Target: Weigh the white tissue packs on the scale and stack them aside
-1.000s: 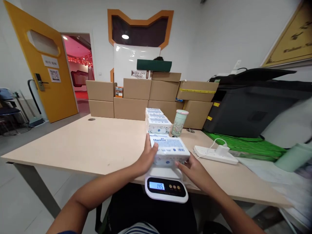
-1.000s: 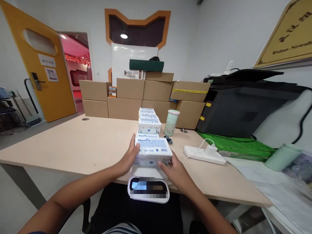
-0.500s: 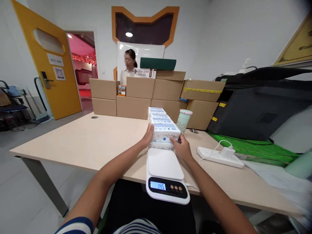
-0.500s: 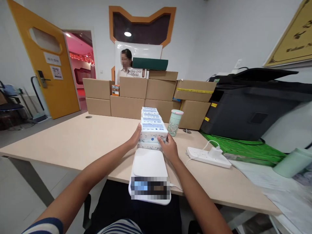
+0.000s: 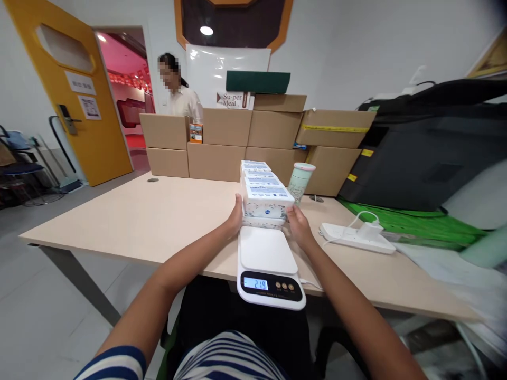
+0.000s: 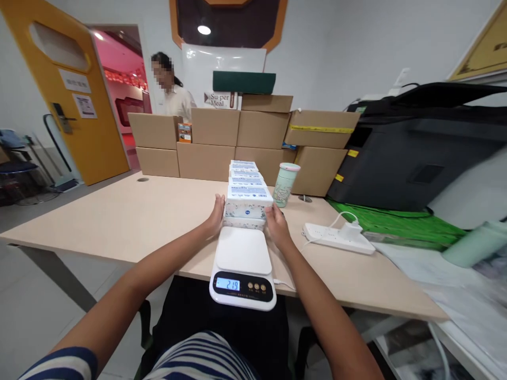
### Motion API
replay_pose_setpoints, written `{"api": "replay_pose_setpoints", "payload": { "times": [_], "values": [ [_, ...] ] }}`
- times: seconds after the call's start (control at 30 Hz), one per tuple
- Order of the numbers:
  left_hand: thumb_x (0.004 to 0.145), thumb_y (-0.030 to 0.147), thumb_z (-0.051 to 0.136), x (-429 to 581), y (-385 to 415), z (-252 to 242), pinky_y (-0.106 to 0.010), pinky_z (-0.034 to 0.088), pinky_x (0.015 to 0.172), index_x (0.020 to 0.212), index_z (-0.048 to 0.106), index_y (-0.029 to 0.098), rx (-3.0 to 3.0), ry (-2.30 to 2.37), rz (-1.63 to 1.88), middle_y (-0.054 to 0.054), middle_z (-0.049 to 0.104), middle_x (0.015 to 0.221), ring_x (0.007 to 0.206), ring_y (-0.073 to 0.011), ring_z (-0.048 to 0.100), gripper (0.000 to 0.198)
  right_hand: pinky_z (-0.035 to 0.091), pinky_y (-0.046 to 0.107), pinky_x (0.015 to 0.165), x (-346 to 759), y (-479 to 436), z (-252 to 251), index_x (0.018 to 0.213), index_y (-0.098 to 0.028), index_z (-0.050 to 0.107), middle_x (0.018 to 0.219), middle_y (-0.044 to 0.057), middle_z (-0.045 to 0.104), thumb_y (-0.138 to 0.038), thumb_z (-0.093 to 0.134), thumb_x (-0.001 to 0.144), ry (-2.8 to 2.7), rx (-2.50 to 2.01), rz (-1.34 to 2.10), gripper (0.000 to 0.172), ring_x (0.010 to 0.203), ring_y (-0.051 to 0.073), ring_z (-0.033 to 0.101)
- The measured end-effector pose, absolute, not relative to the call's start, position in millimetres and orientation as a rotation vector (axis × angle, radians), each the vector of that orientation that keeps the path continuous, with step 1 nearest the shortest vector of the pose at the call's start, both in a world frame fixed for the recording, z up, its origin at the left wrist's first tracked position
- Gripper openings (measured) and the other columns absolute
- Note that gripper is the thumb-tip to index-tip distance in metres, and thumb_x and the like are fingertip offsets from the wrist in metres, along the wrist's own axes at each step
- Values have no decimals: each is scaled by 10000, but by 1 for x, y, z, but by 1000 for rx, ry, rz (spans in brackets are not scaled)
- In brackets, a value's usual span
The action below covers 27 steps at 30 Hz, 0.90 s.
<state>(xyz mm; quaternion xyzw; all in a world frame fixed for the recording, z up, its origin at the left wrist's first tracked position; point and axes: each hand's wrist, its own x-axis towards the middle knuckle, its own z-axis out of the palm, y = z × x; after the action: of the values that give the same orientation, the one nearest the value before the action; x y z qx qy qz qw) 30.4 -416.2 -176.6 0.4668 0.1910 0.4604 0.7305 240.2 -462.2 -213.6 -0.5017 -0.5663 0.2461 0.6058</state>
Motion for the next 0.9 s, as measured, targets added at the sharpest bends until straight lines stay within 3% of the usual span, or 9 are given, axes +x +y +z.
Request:
{"api": "replay_pose_setpoints", "payload": {
  "times": [0.13, 0.37, 0.67, 0.8, 0.9],
  "values": [
    [1102, 723, 89, 30, -412, -178, -558, 338, 1384, 1753, 381, 264, 1097, 373, 1010, -81, 645, 1615, 1561, -336, 562, 848, 486, 586, 1255, 227, -468, -209, 1423, -262, 681, 1369, 139, 792, -979, 667, 755, -1264, -1081, 787, 980, 1375, 362, 699],
    [1098, 752, 115, 29, -412, -177, -544, 355, 1375, 1697, 485, 270, 1186, 315, 1033, -75, 629, 1637, 1590, -320, 529, 853, 446, 590, 1293, 225, -470, -206, 1450, -257, 646, 1444, 149, 760, -1007, 666, 723, -1291, -1069, 808, 1046, 1454, 375, 644],
    [1093, 759, 121, 32, -404, -182, -560, 392, 1357, 1769, 322, 338, 1113, 408, 1077, -47, 655, 1618, 1555, -336, 572, 821, 477, 568, 1276, 227, -472, -201, 1405, -337, 686, 1450, 86, 758, -1026, 614, 735, -1285, -1108, 756, 964, 1402, 346, 684],
    [1082, 780, 137, 31, -407, -179, -575, 413, 1341, 1777, 306, 310, 1072, 460, 1080, -72, 624, 1648, 1603, -364, 504, 856, 469, 538, 1286, 226, -472, -199, 1471, -349, 655, 1483, 73, 741, -986, 585, 799, -1304, -1107, 703, 929, 1455, 330, 645],
    [1084, 781, 178, 31, -414, -175, -574, 357, 1372, 1746, 385, 280, 1079, 501, 1120, -75, 574, 1695, 1692, -362, 340, 856, 406, 526, 1332, 228, -472, -198, 1515, -360, 628, 1543, 60, 703, -975, 575, 816, -1317, -1106, 668, 934, 1518, 324, 588]
  ]
}}
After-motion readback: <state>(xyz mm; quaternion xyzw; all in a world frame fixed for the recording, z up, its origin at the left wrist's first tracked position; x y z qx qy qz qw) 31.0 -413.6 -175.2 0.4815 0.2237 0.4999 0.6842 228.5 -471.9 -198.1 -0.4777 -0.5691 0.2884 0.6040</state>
